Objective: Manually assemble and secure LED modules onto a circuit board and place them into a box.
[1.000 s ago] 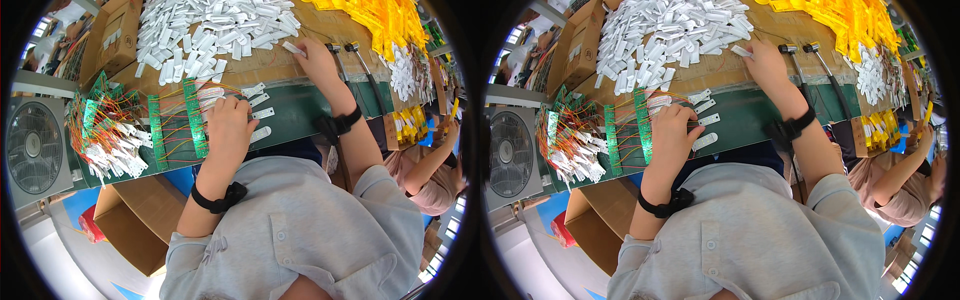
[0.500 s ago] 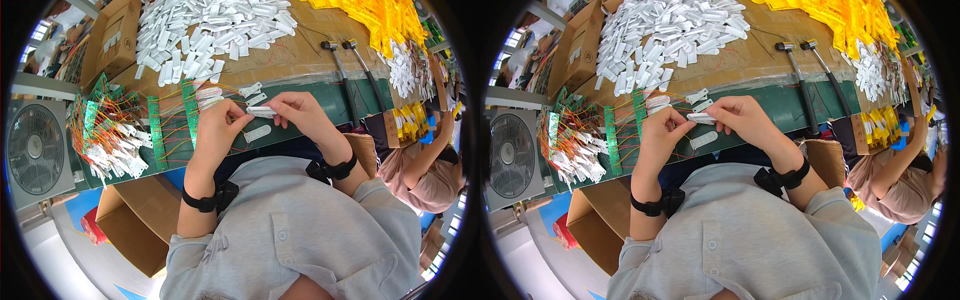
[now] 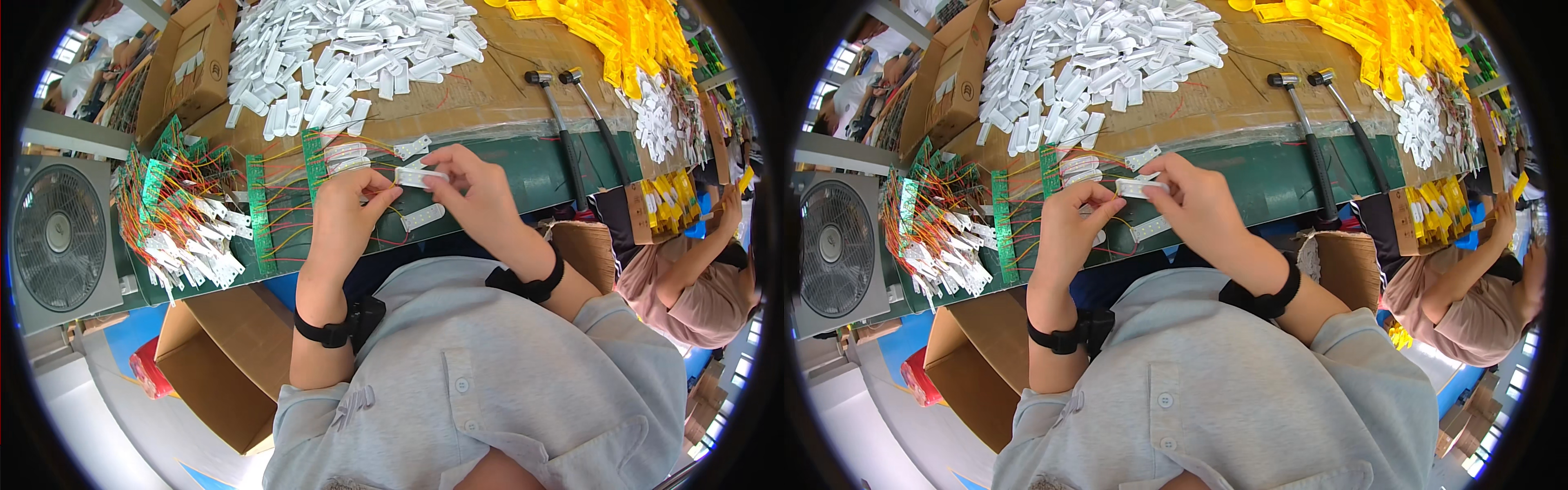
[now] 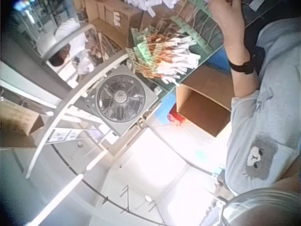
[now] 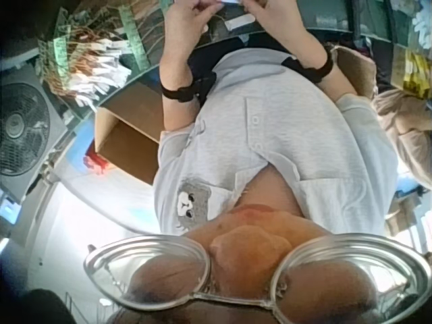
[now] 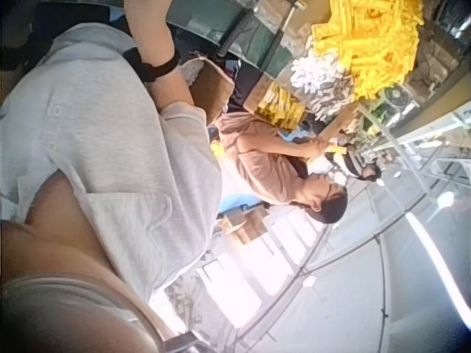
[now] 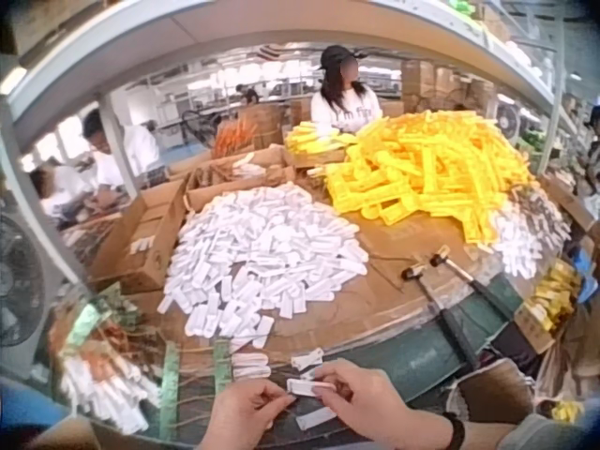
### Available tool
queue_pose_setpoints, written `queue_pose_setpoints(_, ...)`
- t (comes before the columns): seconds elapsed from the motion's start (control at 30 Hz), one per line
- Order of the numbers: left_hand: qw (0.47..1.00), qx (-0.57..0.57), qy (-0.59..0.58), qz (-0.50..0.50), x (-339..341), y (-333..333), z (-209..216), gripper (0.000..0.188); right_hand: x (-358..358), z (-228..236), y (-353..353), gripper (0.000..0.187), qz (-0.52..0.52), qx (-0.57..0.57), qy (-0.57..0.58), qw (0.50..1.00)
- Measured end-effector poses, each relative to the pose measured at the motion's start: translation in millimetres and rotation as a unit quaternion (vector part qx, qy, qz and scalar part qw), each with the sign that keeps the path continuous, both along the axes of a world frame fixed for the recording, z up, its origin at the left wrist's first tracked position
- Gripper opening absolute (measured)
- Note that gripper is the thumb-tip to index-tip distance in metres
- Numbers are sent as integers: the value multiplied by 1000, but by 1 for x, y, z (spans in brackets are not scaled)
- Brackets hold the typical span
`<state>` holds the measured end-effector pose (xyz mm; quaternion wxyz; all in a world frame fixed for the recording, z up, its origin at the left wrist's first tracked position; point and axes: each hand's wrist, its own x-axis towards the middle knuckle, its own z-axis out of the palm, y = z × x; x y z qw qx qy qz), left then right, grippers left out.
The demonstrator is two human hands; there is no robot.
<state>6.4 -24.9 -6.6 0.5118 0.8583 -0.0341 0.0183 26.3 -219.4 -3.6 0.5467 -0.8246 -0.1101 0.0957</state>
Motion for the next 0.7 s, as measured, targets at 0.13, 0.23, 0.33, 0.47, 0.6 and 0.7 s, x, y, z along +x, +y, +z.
queue_pose_setpoints(0.13, 997, 64, -45, -14, 1, 6, -5, 11, -4, -14, 9, 11, 40, 49, -154, 986)
queue_pose_setpoints(0.23, 997, -19, -71, -2, 0, 6, -6, 11, 1, -14, 4, 10, 13, 33, -160, 987)
queue_pose_setpoints(0.33, 996, -15, -83, -2, 4, 10, -4, 10, 8, -6, -8, 11, 45, 12, -143, 989)
queue_pose_setpoints(0.47, 987, 89, -123, -62, 14, 6, -5, 11, 13, -5, -10, 10, 137, -40, -96, 985)
queue_pose_setpoints(0.6, 959, 228, -164, -30, 24, -19, 1, 12, 17, -24, -5, 10, 85, -110, -245, 959)
queue_pose_setpoints(0.7, 946, 283, -155, -10, 28, -27, -6, 16, 17, -20, -3, 11, 78, -142, -221, 962)
